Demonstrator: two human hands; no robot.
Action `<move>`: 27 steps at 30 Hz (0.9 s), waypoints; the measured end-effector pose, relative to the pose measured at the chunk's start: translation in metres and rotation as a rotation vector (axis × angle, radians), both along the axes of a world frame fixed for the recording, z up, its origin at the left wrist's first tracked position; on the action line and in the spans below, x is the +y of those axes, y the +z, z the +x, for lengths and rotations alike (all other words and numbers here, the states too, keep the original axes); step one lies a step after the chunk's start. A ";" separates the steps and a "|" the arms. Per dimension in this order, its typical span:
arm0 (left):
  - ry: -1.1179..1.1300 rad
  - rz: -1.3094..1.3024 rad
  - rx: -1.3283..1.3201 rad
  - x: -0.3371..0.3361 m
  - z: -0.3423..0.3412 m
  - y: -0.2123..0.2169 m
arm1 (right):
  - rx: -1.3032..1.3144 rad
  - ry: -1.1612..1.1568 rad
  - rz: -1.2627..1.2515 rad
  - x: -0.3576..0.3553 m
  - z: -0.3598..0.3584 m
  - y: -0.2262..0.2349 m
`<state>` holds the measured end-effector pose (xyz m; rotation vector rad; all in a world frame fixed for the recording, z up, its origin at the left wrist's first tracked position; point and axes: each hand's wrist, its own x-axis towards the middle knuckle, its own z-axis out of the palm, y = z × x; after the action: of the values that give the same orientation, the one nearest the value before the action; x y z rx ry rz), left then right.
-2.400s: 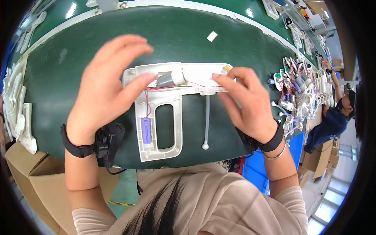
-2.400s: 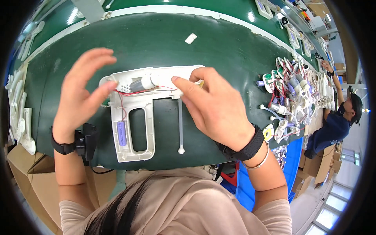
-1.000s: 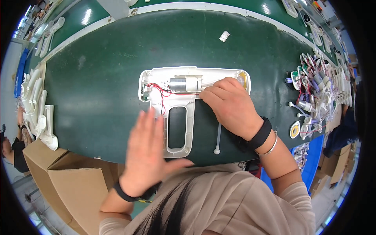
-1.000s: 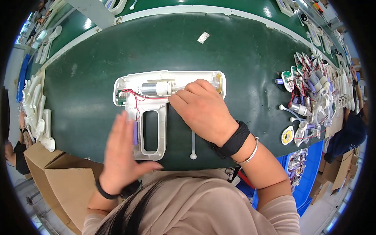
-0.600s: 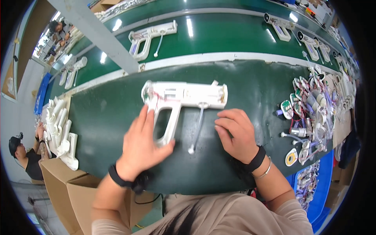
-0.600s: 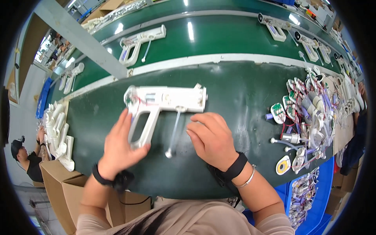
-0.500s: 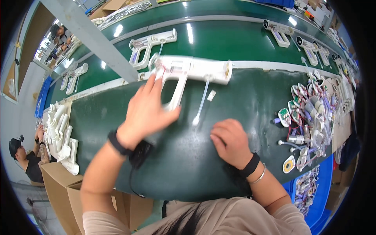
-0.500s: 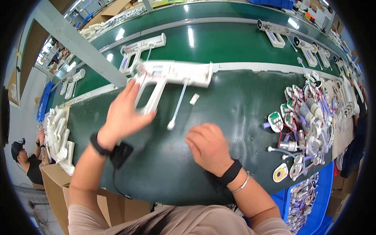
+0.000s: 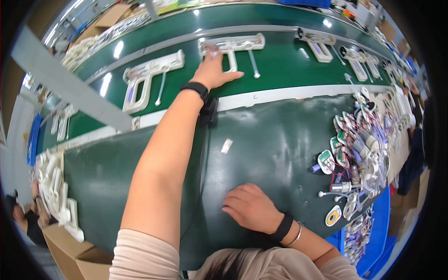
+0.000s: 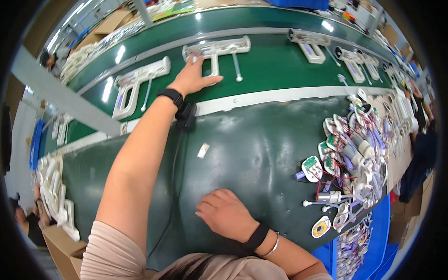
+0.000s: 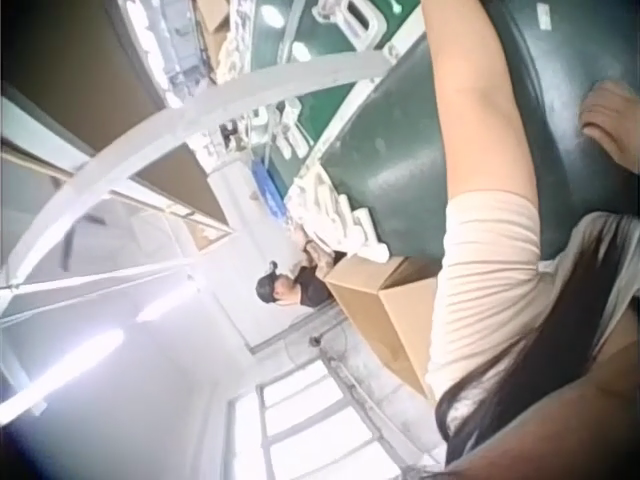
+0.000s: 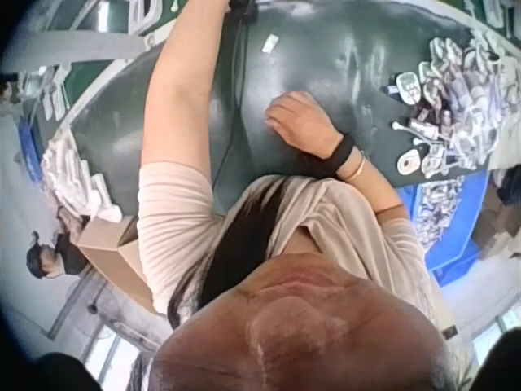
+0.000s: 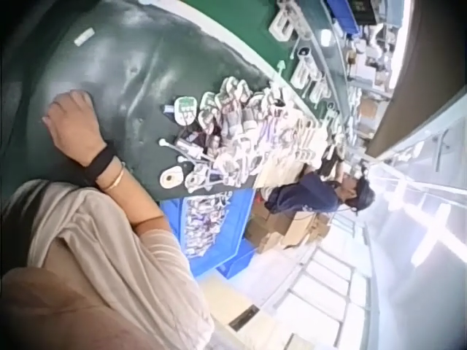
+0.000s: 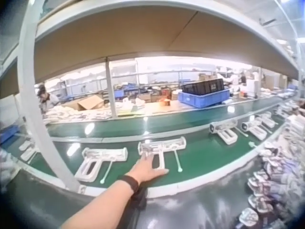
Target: Assemble the internal components, including motor and circuit board, into a plastic device housing.
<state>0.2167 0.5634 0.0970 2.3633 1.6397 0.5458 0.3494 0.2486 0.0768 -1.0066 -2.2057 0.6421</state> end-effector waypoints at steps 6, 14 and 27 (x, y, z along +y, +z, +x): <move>-0.293 0.199 -0.224 -0.158 -0.093 0.048 | -0.059 0.006 -0.023 0.004 0.003 -0.002; 1.146 0.014 0.616 -0.401 -0.383 0.026 | -0.070 -0.078 -0.046 -0.003 -0.005 -0.002; 1.354 -0.020 0.433 -0.430 -0.484 -0.014 | 0.002 -0.173 -0.042 -0.005 -0.016 -0.008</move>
<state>-0.2674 0.1331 0.0830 1.0288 3.2558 0.1460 0.3337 0.2436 0.0685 -1.2026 -2.0831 0.6115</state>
